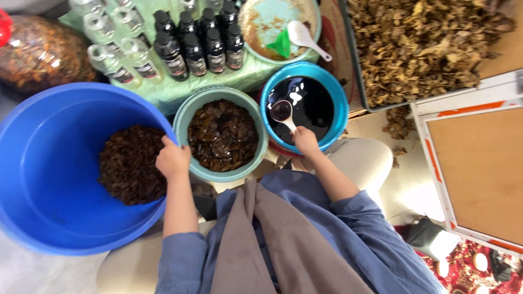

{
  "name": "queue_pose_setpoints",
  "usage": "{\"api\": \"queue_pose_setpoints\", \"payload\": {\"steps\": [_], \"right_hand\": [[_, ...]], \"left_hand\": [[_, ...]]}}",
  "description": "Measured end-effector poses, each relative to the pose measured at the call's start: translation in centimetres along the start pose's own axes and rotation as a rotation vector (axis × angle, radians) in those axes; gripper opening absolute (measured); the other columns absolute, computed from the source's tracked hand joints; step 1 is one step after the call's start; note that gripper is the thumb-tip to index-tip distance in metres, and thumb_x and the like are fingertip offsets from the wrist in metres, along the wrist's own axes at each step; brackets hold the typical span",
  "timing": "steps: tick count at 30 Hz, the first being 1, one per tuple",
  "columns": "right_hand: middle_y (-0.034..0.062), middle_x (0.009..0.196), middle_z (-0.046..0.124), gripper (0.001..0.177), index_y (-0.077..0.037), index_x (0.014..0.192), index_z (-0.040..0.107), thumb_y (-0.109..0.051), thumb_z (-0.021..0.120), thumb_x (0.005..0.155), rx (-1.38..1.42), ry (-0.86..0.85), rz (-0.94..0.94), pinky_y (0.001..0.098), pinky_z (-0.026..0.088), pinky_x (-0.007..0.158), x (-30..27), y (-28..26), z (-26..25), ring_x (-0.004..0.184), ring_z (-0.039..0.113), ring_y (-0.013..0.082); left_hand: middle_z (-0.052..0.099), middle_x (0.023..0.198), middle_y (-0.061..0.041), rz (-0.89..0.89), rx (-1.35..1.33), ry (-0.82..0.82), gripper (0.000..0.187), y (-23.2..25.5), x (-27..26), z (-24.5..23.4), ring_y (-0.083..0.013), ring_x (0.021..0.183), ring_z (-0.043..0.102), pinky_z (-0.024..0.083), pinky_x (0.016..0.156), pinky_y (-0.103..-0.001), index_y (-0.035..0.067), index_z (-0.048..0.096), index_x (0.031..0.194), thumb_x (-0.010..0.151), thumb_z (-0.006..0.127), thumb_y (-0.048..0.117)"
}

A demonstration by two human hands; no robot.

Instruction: Filling containers with liquid extract using a ladle and funnel, stirring the mixture, and organizing small glass bottles.

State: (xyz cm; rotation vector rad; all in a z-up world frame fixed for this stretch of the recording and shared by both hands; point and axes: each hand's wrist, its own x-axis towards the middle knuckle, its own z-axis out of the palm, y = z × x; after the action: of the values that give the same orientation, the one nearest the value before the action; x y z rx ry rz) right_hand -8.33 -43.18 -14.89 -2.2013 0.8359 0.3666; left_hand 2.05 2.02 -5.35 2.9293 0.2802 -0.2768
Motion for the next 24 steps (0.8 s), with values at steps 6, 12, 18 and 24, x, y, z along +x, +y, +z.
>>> {"api": "queue_pose_setpoints", "payload": {"steps": [6,12,18,24], "right_hand": [[0.0088,0.09,0.07,0.024,-0.012,0.115,0.061,-0.009,0.05,0.094,-0.773,0.454,-0.34,0.0417,0.064,0.074,-5.9,-4.4,-2.6,0.082,0.075,0.0292],[0.0057,0.081,0.062,0.023,-0.014,0.113,0.057,-0.018,0.05,0.091,-0.707,0.613,-0.518,0.044,0.06,0.059,-5.5,-7.6,-0.3,0.067,0.072,0.0288],[0.0285,0.083,0.073,0.027,0.0,0.103,0.064,-0.019,0.047,0.094,-0.213,-0.12,-0.411,0.0626,0.056,0.075,3.7,-4.3,17.2,0.088,0.072,0.0519],[0.0241,0.106,0.073,0.042,-0.001,0.123,0.067,-0.026,0.04,0.104,0.079,-0.309,-0.082,0.047,0.06,0.083,2.0,-10.0,19.1,0.102,0.073,0.038]], "left_hand": [[0.071,0.073,-0.014,-0.01,0.003,-0.011,0.054,0.4,-0.8,-0.9,-0.0359,0.065,0.074,0.061,0.058,-0.047,0.003,0.049,0.135,0.092,0.066,0.031],[0.071,0.071,-0.013,-0.012,-0.004,0.005,0.055,0.5,-1.0,-1.0,-0.0354,0.064,0.075,0.061,0.061,-0.048,0.004,0.048,0.136,0.091,0.067,0.031],[0.076,0.084,-0.016,-0.052,-0.018,-0.059,0.06,0.7,-0.8,-0.9,-0.0422,0.081,0.077,0.061,0.072,-0.054,0.009,0.044,0.137,0.088,0.065,0.036],[0.071,0.068,-0.011,-0.044,0.003,-0.05,0.056,1.0,-1.2,-1.4,-0.0319,0.063,0.075,0.061,0.058,-0.042,0.008,0.048,0.139,0.091,0.064,0.032]]}}
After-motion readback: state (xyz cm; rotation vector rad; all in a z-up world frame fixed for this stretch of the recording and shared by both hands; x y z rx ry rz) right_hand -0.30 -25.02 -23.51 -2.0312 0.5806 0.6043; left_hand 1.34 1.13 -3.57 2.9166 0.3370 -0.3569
